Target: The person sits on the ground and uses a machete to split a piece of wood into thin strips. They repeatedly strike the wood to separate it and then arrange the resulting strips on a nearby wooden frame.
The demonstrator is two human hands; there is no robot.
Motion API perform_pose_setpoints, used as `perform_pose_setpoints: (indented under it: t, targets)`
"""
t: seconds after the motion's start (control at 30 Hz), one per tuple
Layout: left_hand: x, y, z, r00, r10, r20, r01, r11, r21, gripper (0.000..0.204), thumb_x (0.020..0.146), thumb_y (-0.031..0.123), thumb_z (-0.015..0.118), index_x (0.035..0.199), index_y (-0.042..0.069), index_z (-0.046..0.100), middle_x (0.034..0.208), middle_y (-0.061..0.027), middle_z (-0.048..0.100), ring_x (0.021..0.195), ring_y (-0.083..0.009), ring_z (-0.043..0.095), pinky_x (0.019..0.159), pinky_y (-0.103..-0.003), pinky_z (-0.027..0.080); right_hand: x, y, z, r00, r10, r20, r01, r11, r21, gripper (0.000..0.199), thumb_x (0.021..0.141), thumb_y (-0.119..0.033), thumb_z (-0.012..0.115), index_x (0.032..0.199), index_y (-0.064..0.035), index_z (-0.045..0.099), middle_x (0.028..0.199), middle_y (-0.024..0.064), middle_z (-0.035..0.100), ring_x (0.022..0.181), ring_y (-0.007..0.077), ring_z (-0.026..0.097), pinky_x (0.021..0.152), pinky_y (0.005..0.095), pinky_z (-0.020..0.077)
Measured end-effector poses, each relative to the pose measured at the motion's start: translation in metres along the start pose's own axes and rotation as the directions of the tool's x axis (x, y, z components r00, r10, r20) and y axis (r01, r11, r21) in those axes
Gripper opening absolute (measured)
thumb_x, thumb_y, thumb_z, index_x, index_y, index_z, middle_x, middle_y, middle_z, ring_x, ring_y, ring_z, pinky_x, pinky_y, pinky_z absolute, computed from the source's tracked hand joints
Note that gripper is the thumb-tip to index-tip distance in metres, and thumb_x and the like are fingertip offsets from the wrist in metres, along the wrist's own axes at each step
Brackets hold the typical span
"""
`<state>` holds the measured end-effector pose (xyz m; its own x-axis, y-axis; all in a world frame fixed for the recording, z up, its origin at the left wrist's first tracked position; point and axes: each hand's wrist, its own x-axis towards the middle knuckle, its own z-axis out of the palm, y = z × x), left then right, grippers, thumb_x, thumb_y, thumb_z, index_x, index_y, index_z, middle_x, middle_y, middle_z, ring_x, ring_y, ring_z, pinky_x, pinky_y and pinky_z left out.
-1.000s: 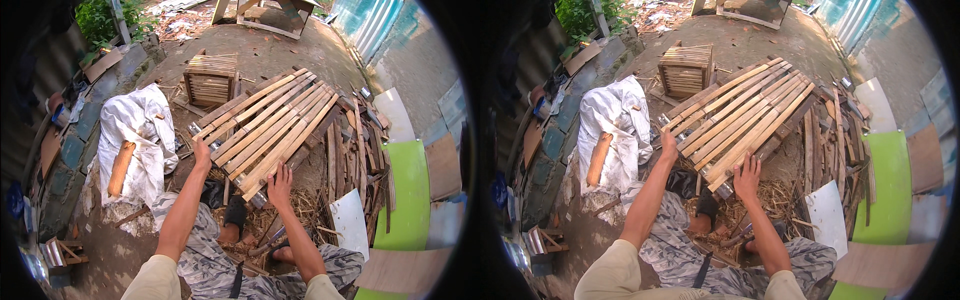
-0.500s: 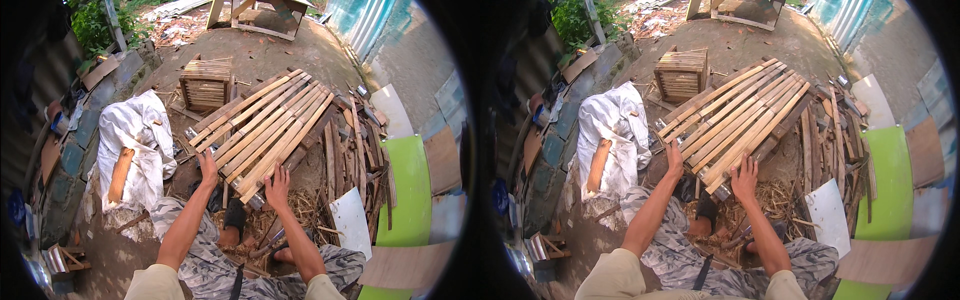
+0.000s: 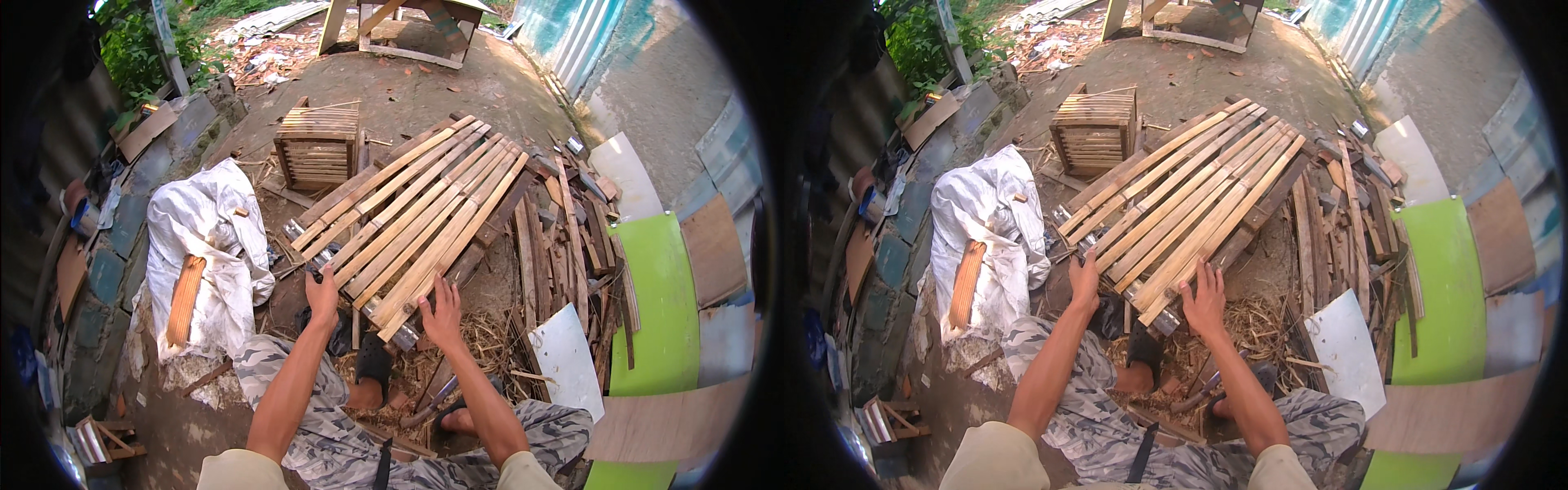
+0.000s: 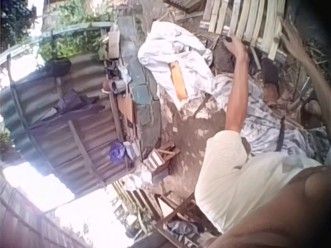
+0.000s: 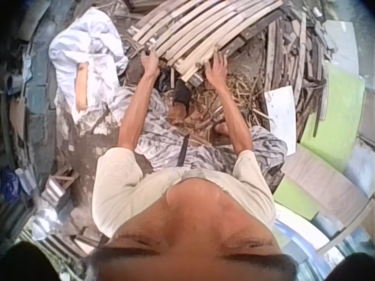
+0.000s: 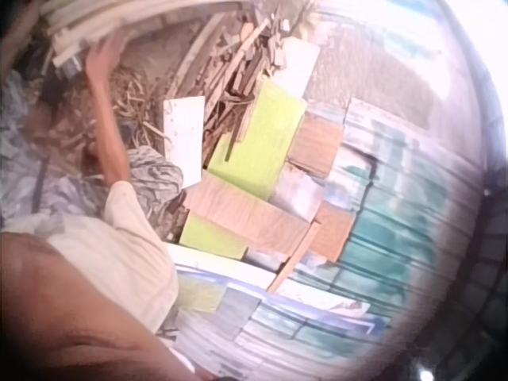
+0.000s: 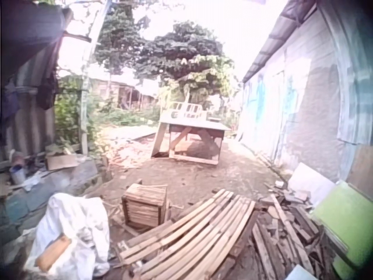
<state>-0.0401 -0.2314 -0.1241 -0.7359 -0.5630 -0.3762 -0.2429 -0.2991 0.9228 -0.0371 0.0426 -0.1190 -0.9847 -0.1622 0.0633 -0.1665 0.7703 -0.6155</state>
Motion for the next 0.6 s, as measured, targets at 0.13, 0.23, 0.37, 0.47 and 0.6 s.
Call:
perform_pose_setpoints:
  t: [0.13,0.23,0.37,0.47,0.6]
  targets:
    - [-0.001,0.002,-0.003,0.980,-0.087,-0.182,0.075,0.995,-0.068,0.053,0.095,0.032,0.069,0.127,-0.006,0.050,0.123,-0.0166,0.054,0.113,-0.0245,0.053,0.099,-0.037,0.042,0.002,-0.006,-0.005,0.999,0.030,-0.033,-0.029,0.999,0.026,0.074,0.099,-0.047,0.054,0.155,-0.0071,0.029,0.152,0.0248,0.039,0.142,0.0485,0.029,0.113,0.0591,0.0270]
    - [0.003,0.007,-0.017,0.988,-0.155,-0.016,0.148,0.966,-0.211,0.033,0.094,0.034,0.071,0.096,0.005,0.056,0.084,-0.0027,0.053,0.077,-0.0159,0.055,0.072,-0.033,0.050,0.006,-0.020,-0.010,0.988,0.085,-0.127,-0.064,0.985,0.161,0.072,0.094,-0.037,0.064,0.151,-0.0033,0.036,0.144,0.0263,0.047,0.135,0.0480,0.039,0.110,0.0560,0.0316]
    - [-0.004,0.017,-0.015,0.982,-0.191,0.012,0.185,0.931,-0.314,0.031,0.094,0.034,0.072,0.088,0.009,0.055,0.074,0.0007,0.052,0.064,-0.0138,0.053,0.059,-0.032,0.051,0.017,-0.028,-0.010,0.959,0.110,-0.260,-0.083,0.990,0.112,0.063,0.091,-0.030,0.068,0.143,-0.0027,0.046,0.135,0.0244,0.054,0.126,0.0445,0.047,0.106,0.0545,0.0354]
    - [-0.013,0.023,-0.015,0.959,-0.282,0.027,0.279,0.925,-0.256,0.032,0.092,0.034,0.073,0.088,0.008,0.055,0.077,-0.0006,0.054,0.067,-0.0137,0.055,0.062,-0.031,0.053,0.024,-0.052,-0.018,0.968,-0.078,-0.239,0.073,0.997,-0.028,0.053,0.092,-0.028,0.067,0.137,-0.0045,0.053,0.131,0.0219,0.055,0.124,0.0413,0.048,0.104,0.0547,0.0363]
    - [-0.016,0.019,-0.013,0.966,-0.251,0.058,0.257,0.954,-0.152,0.034,0.089,0.034,0.077,0.090,0.008,0.056,0.077,-0.0012,0.054,0.069,-0.0138,0.056,0.060,-0.031,0.055,0.059,-0.077,-0.001,0.955,-0.286,-0.085,0.275,0.954,-0.117,0.042,0.092,-0.028,0.066,0.127,-0.0055,0.062,0.129,0.0185,0.056,0.124,0.0381,0.048,0.102,0.0542,0.0377]
